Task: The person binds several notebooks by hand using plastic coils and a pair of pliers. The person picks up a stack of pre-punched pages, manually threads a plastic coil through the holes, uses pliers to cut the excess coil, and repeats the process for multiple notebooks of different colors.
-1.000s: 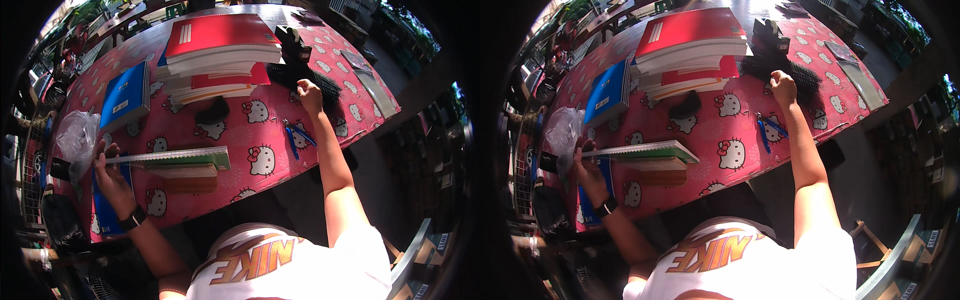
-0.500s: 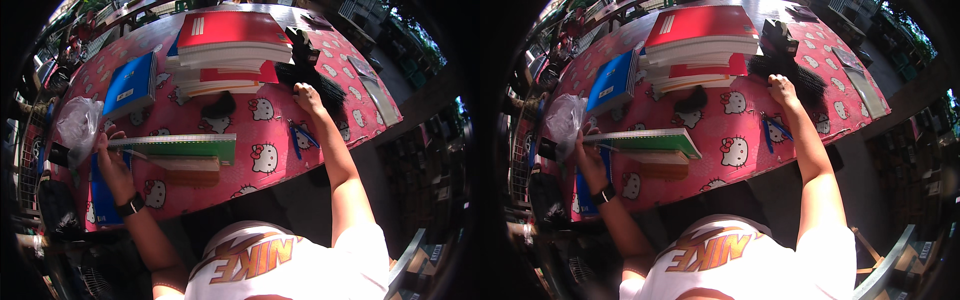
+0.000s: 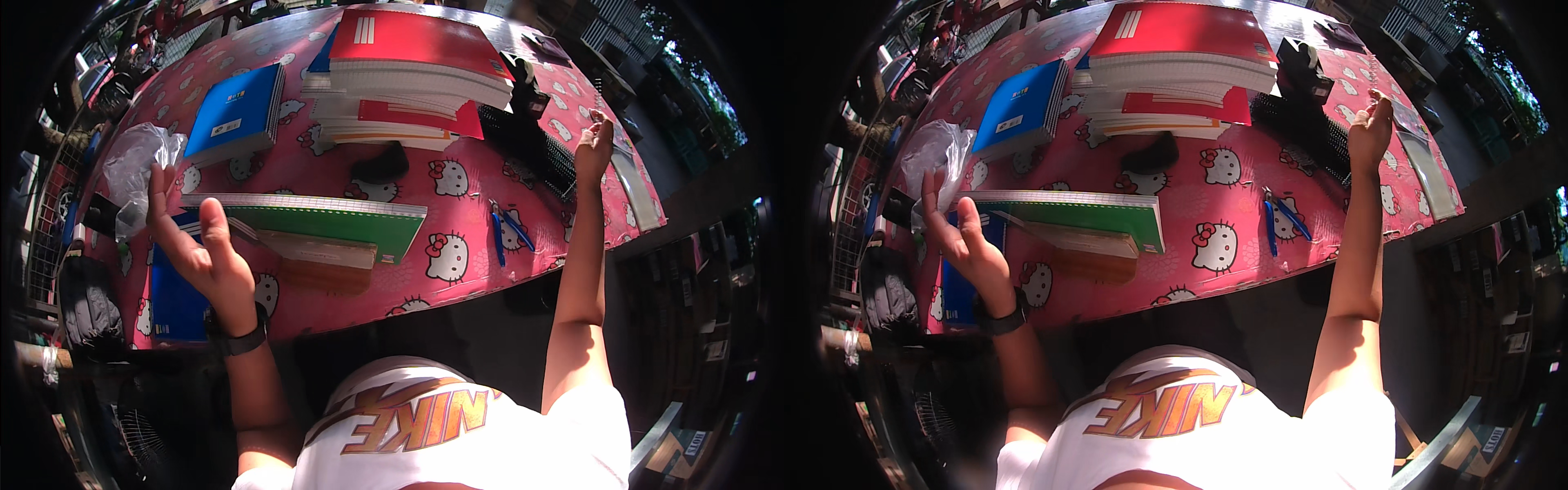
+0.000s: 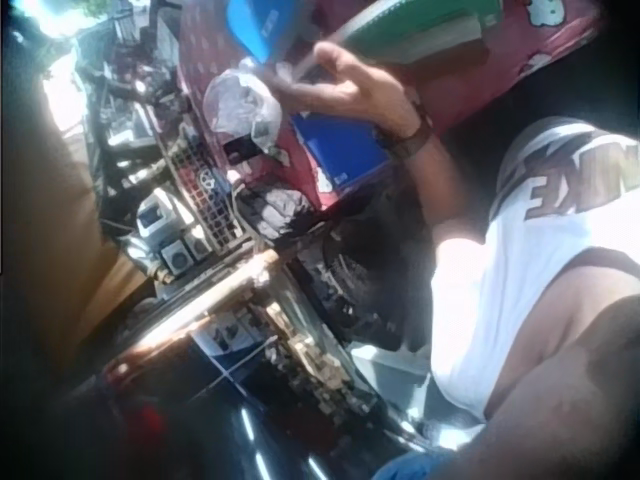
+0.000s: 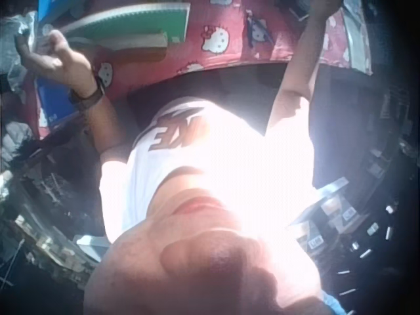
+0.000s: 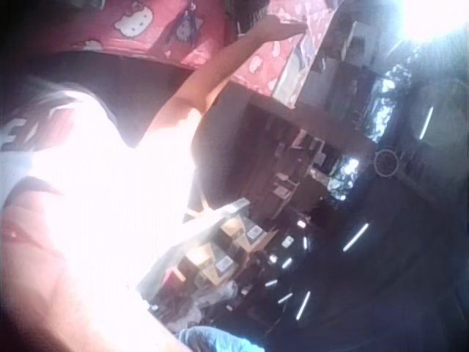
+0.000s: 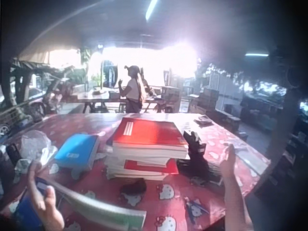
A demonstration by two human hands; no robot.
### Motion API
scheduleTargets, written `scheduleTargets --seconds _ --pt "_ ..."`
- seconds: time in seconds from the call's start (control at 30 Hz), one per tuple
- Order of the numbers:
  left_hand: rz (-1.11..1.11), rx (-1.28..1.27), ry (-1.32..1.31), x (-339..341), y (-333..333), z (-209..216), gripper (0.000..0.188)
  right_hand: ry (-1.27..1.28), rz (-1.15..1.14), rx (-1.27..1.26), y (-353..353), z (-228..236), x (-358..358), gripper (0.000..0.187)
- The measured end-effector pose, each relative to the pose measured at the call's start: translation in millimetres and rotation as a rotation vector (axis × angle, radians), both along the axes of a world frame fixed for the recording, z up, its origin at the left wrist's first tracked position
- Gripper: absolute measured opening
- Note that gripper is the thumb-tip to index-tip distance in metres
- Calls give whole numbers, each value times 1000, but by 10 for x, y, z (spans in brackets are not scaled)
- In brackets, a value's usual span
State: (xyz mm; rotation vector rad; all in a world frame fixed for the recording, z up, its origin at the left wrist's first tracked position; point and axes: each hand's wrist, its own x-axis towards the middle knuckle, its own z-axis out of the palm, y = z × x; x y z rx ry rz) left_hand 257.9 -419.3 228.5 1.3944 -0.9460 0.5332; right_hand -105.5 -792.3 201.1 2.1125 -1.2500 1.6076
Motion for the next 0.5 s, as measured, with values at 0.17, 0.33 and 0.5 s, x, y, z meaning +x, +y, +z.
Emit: scheduleTargets --seconds 0.17,0.33,0.5 --pt "-175 562 -428 -917 -150 41 84 -367 474 267 368 335 325 26" --pt "-83 630 -457 -901 -449 -114 48 311 569 600 262 26 397 23" --pt "-93 465 -490 -1010 -591 -161 34 -467 991 838 97 3 87 32"
